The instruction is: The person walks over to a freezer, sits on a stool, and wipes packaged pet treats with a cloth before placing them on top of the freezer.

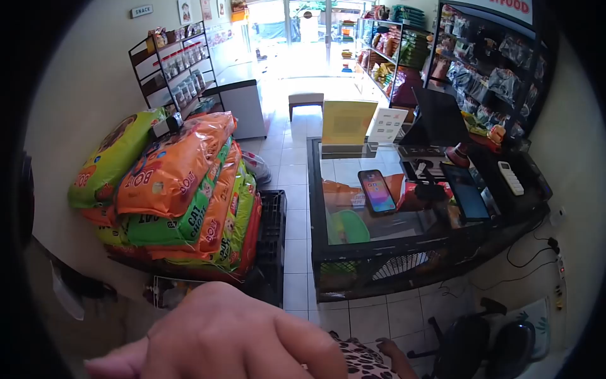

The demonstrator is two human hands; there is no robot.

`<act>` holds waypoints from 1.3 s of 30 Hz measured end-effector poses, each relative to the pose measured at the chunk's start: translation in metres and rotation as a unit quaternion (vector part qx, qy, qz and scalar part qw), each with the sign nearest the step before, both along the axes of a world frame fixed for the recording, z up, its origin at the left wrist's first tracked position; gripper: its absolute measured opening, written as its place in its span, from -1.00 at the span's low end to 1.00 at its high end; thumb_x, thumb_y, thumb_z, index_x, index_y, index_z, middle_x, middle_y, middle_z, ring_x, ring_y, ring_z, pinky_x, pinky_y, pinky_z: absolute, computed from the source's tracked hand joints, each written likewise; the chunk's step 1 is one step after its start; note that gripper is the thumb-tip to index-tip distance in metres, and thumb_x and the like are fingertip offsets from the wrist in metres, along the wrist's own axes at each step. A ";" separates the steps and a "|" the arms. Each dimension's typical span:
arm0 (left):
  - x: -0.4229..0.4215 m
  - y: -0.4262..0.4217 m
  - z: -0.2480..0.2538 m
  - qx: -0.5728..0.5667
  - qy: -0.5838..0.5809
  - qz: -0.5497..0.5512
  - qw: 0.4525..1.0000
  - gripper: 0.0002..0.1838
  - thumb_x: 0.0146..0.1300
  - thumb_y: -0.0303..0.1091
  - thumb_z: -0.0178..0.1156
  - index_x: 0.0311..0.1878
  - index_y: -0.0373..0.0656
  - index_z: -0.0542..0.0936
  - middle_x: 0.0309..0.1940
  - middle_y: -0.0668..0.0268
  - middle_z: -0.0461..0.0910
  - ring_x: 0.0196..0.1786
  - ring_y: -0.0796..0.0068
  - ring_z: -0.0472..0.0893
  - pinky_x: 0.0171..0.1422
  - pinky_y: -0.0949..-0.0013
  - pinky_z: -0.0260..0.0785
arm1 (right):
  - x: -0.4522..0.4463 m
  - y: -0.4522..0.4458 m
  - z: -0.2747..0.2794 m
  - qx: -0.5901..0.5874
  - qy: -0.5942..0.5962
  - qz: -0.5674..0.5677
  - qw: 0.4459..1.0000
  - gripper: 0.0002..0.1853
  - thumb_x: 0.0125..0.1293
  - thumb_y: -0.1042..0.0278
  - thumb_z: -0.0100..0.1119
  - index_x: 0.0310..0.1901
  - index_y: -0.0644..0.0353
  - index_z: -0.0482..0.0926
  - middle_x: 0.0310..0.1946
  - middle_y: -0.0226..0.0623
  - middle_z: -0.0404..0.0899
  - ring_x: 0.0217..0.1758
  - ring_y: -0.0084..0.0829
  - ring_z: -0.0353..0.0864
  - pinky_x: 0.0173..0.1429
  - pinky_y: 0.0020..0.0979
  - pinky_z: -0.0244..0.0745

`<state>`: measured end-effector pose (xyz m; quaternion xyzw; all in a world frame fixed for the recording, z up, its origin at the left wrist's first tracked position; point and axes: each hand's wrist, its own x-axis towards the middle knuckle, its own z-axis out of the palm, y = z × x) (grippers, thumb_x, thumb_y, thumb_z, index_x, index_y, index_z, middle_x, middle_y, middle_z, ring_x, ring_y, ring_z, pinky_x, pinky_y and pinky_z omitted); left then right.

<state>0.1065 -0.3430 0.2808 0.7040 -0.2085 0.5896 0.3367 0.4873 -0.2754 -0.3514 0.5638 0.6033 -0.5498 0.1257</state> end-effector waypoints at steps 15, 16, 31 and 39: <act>-0.018 0.044 0.004 0.035 0.012 -0.001 0.999 -0.38 0.26 0.19 -0.24 -0.32 -0.21 0.57 -0.55 0.16 0.44 -0.63 0.41 0.35 -0.60 0.34 0.08 | -0.114 0.147 0.314 0.742 0.148 -0.232 0.611 -0.83 0.12 0.61 -0.08 -0.25 0.32 0.46 -0.26 -0.13 0.45 -0.18 -0.23 0.45 -0.08 -0.34 0.33; -0.022 0.051 0.004 0.040 0.013 -0.013 0.999 -0.38 0.26 0.20 -0.24 -0.32 -0.21 0.57 -0.56 0.16 0.44 -0.64 0.41 0.35 -0.61 0.34 0.07 | -0.137 0.150 0.353 0.747 0.206 -0.230 0.588 -0.83 0.12 0.61 -0.08 -0.24 0.32 0.46 -0.26 -0.13 0.44 -0.15 -0.24 0.43 -0.04 -0.34 0.31; -0.266 0.157 -0.053 -0.056 0.084 0.032 0.994 -0.09 0.01 0.49 -0.49 -0.33 -0.31 0.43 -0.43 0.14 0.41 -0.44 0.31 0.36 -0.29 0.32 0.17 | -0.334 0.272 0.423 0.532 -0.107 0.044 0.839 -0.20 -0.17 -0.18 0.29 -0.07 0.43 0.40 -0.03 0.11 0.37 0.03 -0.08 0.39 0.08 -0.23 0.30; -0.321 0.165 -0.198 -0.431 0.173 0.220 0.858 0.06 -0.14 0.65 -0.62 -0.28 -0.28 0.41 -0.41 0.26 0.38 -0.34 0.46 0.34 -0.21 0.44 0.14 | -0.361 0.259 0.442 0.501 -0.154 0.073 0.848 -0.19 -0.50 -0.21 0.43 -0.22 0.27 0.50 -0.26 -0.04 0.50 -0.10 -0.12 0.49 -0.02 -0.22 0.39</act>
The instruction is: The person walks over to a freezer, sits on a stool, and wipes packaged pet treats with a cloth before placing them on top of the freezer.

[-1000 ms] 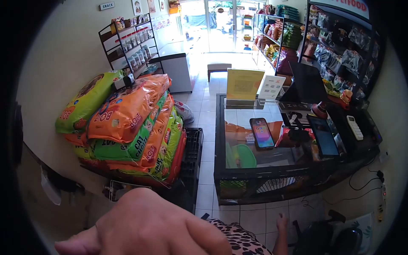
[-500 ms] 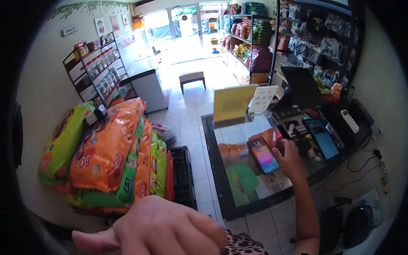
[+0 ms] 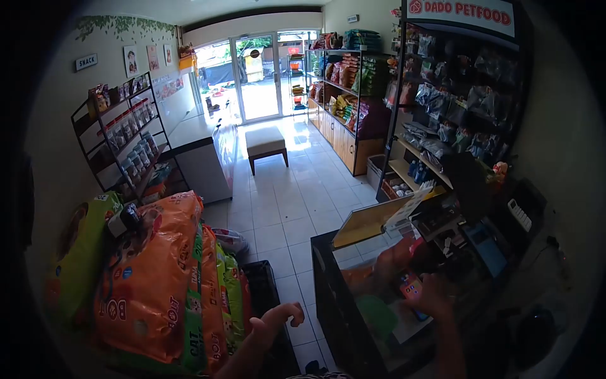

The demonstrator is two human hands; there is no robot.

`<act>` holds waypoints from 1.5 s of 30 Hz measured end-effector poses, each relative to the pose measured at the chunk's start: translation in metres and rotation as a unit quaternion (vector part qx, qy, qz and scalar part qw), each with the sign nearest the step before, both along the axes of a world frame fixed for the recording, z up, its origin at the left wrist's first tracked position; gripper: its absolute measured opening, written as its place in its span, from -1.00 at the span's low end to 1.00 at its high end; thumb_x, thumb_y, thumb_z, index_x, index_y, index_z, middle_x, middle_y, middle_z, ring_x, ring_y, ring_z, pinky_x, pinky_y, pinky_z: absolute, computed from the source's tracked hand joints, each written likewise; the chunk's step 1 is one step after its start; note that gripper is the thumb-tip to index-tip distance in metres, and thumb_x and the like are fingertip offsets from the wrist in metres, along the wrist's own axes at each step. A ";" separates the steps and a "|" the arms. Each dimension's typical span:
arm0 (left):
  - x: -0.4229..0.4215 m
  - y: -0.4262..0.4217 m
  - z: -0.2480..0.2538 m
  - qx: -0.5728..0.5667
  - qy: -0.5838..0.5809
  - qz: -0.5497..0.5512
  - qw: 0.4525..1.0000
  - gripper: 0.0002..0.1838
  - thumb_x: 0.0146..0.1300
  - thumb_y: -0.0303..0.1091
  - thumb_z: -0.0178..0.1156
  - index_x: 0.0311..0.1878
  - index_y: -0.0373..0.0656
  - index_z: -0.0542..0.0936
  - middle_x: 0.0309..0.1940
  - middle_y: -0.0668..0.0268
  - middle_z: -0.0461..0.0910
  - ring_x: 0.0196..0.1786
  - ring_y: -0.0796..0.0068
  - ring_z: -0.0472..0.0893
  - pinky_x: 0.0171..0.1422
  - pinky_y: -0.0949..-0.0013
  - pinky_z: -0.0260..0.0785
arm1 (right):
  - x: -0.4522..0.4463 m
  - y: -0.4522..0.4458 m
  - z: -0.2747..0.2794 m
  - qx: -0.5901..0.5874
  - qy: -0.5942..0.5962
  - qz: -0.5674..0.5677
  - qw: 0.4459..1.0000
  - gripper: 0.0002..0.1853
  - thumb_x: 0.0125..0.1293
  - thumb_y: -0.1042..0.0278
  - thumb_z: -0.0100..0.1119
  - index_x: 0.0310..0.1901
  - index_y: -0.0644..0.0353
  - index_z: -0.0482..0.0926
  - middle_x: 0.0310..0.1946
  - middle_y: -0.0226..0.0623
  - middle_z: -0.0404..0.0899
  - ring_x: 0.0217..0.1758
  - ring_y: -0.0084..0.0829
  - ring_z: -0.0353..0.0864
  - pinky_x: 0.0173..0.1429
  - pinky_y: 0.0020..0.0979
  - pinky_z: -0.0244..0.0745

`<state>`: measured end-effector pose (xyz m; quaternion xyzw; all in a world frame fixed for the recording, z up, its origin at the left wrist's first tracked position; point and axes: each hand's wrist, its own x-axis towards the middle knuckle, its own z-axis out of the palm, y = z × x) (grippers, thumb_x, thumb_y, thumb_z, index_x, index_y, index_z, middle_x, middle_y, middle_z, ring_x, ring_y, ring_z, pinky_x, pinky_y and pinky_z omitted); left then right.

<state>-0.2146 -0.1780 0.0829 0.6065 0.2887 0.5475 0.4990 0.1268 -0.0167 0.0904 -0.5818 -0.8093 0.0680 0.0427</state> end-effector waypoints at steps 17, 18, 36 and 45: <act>0.061 -0.063 -0.053 -0.156 -0.208 0.176 0.949 -0.37 0.31 0.21 -0.41 -0.22 -0.17 0.44 -0.48 0.41 0.33 -0.40 0.59 0.29 -0.21 0.52 0.12 | 0.004 -0.021 0.001 0.022 0.127 -0.002 0.992 -0.17 -0.34 -0.03 0.43 -0.02 0.31 0.38 -0.11 0.02 0.40 -0.01 -0.05 0.40 0.07 -0.19 0.31; 0.071 -0.065 -0.054 -0.184 -0.232 0.207 0.932 -0.40 0.32 0.18 -0.38 -0.21 -0.18 0.44 -0.47 0.38 0.35 -0.40 0.56 0.31 -0.22 0.50 0.15 | 0.003 -0.022 0.006 0.017 0.131 -0.004 0.991 -0.19 -0.34 -0.03 0.43 -0.04 0.31 0.38 -0.12 0.02 0.40 -0.01 -0.04 0.40 0.07 -0.18 0.31; 0.042 0.059 -0.071 -0.186 -0.072 0.063 0.978 -0.46 0.31 0.13 -0.28 -0.24 -0.24 0.39 -0.53 0.37 0.32 -0.44 0.58 0.28 -0.26 0.52 0.11 | 0.005 -0.015 -0.007 0.014 0.107 -0.057 0.992 -0.16 -0.32 -0.14 0.38 0.00 0.25 0.37 -0.08 -0.10 0.38 0.05 -0.15 0.36 0.12 -0.26 0.29; -0.003 0.120 -0.062 -0.094 0.031 0.017 0.995 -0.66 0.32 -0.14 -0.15 -0.32 -0.26 0.39 -0.53 0.40 0.28 -0.44 0.62 0.25 -0.31 0.52 0.11 | -0.009 -0.020 -0.007 0.041 0.133 -0.078 0.987 -0.18 -0.32 -0.05 0.38 0.03 0.19 0.34 -0.09 -0.12 0.35 0.05 -0.15 0.31 0.15 -0.23 0.23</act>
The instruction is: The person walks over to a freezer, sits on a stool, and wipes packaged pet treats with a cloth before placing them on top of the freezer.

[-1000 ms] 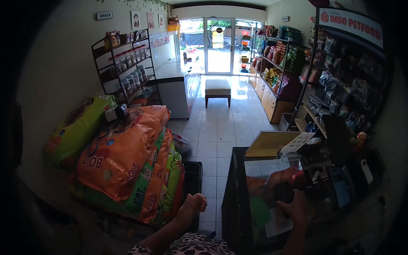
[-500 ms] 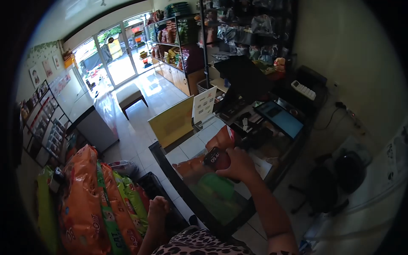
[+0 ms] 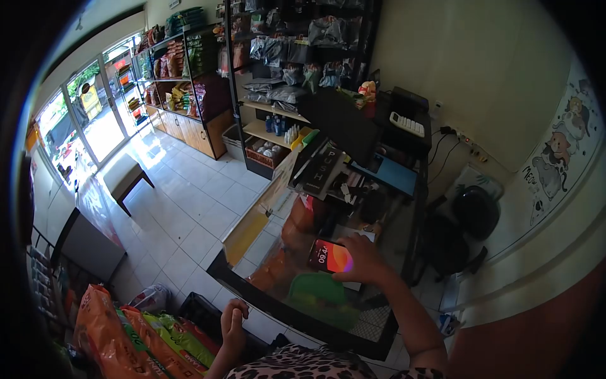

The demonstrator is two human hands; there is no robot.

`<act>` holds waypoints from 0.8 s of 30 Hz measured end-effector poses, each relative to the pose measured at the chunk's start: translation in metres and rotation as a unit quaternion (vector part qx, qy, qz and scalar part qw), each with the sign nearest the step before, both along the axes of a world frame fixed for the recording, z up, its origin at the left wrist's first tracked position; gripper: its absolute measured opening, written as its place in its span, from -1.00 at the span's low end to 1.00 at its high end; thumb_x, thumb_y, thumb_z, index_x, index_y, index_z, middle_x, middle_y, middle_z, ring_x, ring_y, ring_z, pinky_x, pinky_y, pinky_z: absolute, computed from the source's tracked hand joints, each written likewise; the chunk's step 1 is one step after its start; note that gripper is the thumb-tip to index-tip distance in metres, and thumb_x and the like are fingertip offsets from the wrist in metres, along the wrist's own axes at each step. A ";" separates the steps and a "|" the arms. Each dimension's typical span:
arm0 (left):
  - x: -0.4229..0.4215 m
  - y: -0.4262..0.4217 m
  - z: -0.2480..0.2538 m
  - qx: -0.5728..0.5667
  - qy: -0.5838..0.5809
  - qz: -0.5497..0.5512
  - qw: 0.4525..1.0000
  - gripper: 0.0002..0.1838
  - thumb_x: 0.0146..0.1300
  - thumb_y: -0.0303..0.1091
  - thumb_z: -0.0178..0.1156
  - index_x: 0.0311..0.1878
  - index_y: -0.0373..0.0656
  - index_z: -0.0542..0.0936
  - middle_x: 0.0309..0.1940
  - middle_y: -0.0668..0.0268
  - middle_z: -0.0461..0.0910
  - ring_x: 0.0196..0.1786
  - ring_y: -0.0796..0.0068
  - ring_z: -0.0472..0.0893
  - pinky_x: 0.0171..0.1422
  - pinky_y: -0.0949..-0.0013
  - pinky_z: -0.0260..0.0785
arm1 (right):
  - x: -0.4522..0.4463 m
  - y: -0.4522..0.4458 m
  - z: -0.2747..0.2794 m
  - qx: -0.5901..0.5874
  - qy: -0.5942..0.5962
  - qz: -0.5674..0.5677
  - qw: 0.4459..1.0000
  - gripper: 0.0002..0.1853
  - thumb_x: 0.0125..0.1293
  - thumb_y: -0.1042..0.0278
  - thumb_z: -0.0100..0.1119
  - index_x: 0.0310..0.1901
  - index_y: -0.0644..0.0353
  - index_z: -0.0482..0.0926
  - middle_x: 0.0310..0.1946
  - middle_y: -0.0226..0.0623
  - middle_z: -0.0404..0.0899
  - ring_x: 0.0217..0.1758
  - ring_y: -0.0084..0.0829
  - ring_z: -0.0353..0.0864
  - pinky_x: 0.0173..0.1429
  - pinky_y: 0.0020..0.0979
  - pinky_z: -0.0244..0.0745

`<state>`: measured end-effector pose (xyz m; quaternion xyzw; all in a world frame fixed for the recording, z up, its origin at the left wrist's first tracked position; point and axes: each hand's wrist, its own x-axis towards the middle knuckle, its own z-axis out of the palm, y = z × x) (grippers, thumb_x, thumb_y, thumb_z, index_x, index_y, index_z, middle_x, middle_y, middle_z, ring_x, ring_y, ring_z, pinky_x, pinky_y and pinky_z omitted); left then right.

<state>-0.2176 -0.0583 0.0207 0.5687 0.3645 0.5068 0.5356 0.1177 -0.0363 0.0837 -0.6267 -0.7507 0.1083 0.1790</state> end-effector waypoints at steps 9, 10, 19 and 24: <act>-0.013 0.046 0.008 0.161 0.217 0.218 0.938 -0.55 -0.13 -0.50 0.16 -0.08 -0.26 0.35 -0.15 0.12 0.30 -0.07 0.19 0.35 -0.03 0.30 0.23 | -0.005 -0.020 0.003 0.053 0.002 -0.005 0.999 -0.15 -0.18 -0.08 0.35 0.15 0.17 0.26 0.06 -0.07 0.26 0.17 -0.09 0.21 0.27 -0.21 0.09; -0.011 0.052 0.011 0.184 0.249 0.235 0.921 -0.51 -0.12 -0.50 0.15 -0.02 -0.25 0.33 -0.10 0.11 0.29 -0.02 0.19 0.33 0.05 0.28 0.19 | -0.009 -0.026 0.015 0.039 0.015 -0.012 0.999 -0.18 -0.15 -0.01 0.34 0.15 0.17 0.26 0.11 -0.06 0.23 0.24 -0.08 0.15 0.29 -0.22 0.09; -0.033 0.097 0.038 0.130 0.386 0.090 0.909 -0.46 -0.01 -0.30 0.19 0.09 -0.12 0.32 0.01 0.11 0.31 0.02 0.09 0.39 0.16 0.15 0.13 | -0.013 -0.091 0.037 0.178 0.010 -0.199 0.964 -0.52 -0.10 0.34 0.29 -0.07 0.23 0.44 -0.07 -0.09 0.35 -0.03 -0.17 0.39 0.07 -0.30 0.30; -0.067 0.142 0.044 0.071 0.361 -0.157 0.916 -0.46 0.10 -0.21 0.20 0.14 -0.10 0.31 -0.06 0.13 0.44 -0.10 0.28 0.51 -0.03 0.27 0.37 | -0.051 -0.119 0.055 0.131 0.162 -0.218 0.953 -0.81 -0.03 0.44 0.21 -0.34 0.27 0.49 -0.50 -0.33 0.45 -0.44 -0.50 0.45 -0.32 -0.49 0.32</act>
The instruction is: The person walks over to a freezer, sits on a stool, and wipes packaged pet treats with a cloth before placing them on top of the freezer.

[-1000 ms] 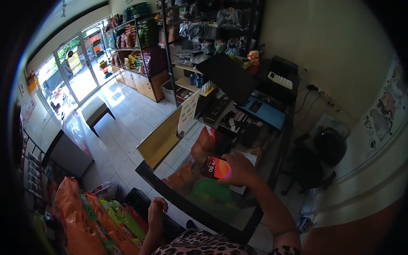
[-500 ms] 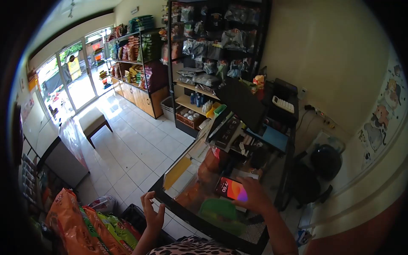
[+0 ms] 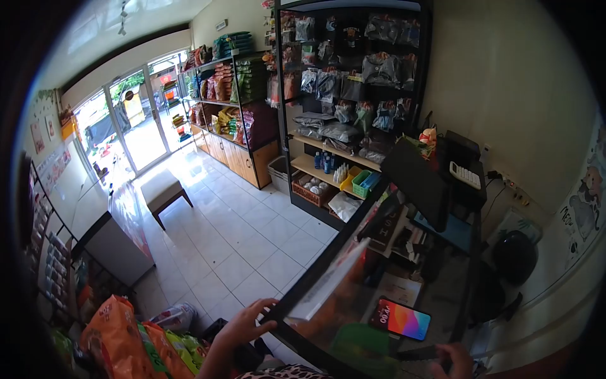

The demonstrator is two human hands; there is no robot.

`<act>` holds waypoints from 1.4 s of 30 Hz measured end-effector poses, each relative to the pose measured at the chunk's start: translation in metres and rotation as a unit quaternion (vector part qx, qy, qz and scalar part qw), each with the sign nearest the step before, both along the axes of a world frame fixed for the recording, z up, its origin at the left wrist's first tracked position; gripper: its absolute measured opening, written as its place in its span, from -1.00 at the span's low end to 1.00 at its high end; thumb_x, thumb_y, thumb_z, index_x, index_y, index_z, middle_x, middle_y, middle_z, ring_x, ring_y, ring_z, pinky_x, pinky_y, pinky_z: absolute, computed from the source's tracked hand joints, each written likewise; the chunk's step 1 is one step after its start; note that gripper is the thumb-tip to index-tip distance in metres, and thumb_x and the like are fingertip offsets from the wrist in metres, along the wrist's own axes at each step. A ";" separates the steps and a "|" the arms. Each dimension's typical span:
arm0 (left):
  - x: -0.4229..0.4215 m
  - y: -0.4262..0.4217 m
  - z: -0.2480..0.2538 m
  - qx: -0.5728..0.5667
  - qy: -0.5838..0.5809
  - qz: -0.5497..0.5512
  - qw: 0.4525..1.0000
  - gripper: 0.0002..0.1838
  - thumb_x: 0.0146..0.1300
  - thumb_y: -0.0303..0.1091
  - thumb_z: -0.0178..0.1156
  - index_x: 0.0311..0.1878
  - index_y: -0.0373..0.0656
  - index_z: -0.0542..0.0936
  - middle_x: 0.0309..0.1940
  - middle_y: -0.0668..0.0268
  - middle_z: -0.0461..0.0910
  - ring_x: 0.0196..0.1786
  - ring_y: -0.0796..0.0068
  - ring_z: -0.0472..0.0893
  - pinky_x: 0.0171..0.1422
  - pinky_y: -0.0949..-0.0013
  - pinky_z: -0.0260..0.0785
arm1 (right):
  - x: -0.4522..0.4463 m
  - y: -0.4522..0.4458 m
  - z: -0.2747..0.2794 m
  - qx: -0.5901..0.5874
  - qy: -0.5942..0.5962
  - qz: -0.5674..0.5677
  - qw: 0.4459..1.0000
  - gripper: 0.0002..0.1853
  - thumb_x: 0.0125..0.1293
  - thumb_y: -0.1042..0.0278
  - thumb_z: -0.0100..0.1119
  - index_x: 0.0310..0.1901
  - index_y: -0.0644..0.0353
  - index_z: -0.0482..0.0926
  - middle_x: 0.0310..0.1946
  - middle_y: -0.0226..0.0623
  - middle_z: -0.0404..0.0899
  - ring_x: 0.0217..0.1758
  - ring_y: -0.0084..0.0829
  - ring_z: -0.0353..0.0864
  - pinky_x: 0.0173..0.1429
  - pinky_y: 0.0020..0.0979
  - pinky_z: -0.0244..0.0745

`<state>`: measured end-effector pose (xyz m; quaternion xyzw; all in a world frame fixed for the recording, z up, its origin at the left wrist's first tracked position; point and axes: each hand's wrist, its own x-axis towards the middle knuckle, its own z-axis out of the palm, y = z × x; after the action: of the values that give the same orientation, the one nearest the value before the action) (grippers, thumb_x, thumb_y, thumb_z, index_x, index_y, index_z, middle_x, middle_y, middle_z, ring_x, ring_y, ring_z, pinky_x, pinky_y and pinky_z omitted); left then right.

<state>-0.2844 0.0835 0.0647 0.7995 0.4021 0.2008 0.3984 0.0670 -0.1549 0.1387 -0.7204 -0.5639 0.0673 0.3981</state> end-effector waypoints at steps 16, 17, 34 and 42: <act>-0.110 0.149 -0.048 -0.274 -0.055 -0.405 0.870 -0.49 0.29 -0.19 -0.04 0.26 -0.12 0.14 0.13 0.11 0.28 0.14 0.26 0.33 0.22 0.24 0.17 | -0.287 0.249 -0.012 -0.219 0.284 0.208 0.910 -0.85 0.14 0.34 0.16 -0.36 0.25 0.48 -0.58 -0.35 0.44 -0.46 -0.57 0.41 -0.34 -0.51 0.30; -0.124 0.160 -0.050 -0.250 -0.049 -0.404 0.879 -0.47 0.28 -0.17 -0.02 0.26 -0.12 0.15 0.11 0.10 0.30 0.13 0.24 0.35 0.21 0.25 0.19 | -0.308 0.270 -0.018 -0.147 0.250 0.159 0.944 -0.85 0.20 0.33 0.12 -0.38 0.25 0.47 -0.65 -0.43 0.40 -0.56 -0.66 0.34 -0.44 -0.57 0.23; -0.305 0.257 -0.148 -0.298 -0.013 -0.118 0.947 -0.47 0.28 -0.09 -0.04 0.26 -0.04 0.16 0.00 0.05 0.40 -0.03 0.15 0.47 0.06 0.24 0.31 | -0.344 0.527 -0.403 -0.348 0.306 -0.071 0.883 -0.79 0.08 0.23 0.07 -0.34 0.18 0.50 -0.63 -0.33 0.46 -0.62 -0.46 0.43 -0.51 -0.43 0.36; -0.406 0.318 -0.168 -0.300 -0.027 0.176 0.937 -0.47 0.27 -0.08 0.02 0.24 -0.08 0.22 0.02 0.06 0.39 -0.02 0.23 0.47 -0.05 0.31 0.39 | -0.267 0.551 -0.515 -0.668 0.074 0.087 0.735 -0.70 0.04 0.19 0.06 -0.23 0.18 0.55 -0.41 -0.20 0.58 -0.33 -0.30 0.56 -0.22 -0.31 0.45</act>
<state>-0.6899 0.4016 -0.1036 0.5531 0.5673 0.1593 0.5890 -0.2000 0.3958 -0.3759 -0.7413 -0.4031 0.5143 -0.1532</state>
